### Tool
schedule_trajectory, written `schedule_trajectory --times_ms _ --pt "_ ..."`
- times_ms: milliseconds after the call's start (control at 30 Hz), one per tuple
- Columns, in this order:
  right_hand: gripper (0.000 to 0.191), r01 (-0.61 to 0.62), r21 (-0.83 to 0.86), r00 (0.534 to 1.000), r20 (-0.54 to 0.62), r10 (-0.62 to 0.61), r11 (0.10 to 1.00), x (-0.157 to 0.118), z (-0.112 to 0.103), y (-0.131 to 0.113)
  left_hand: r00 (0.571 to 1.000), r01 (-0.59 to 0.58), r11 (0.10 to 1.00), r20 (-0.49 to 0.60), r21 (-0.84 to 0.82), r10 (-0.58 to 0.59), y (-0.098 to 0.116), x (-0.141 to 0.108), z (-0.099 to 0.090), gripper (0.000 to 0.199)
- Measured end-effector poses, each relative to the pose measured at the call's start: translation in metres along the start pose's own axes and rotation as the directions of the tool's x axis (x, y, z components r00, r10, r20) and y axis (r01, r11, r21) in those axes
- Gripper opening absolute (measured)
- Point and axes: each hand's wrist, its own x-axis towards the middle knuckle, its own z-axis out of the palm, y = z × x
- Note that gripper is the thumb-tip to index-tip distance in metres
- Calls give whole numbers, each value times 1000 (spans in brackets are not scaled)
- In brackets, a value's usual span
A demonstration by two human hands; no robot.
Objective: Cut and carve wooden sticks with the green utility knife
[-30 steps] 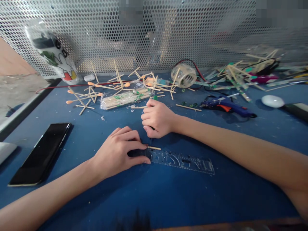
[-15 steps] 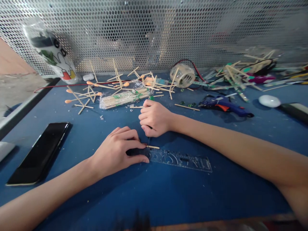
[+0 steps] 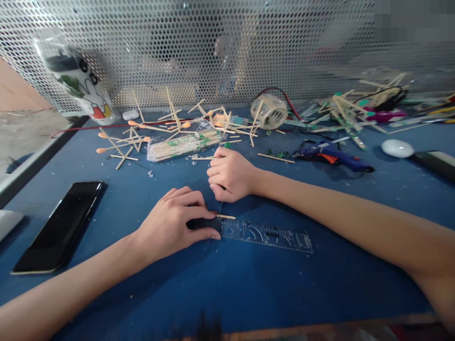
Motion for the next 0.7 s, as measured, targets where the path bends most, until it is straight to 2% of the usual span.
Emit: schedule_trajectory --times_ms 300,533,700 --pt "37 27 16 999 -29 -26 1000 0 0 -4 1000 -2 1000 -7 11 2 0 0 0 25" --pt "38 -13 14 1000 5 13 1000 -1 -1 -2 1000 5 1000 1 15 -5 1 1 0 26" --pt "36 10 15 1000 -4 -10 1000 -1 -2 -5 1000 2 1000 -1 14 -2 1 0 0 25"
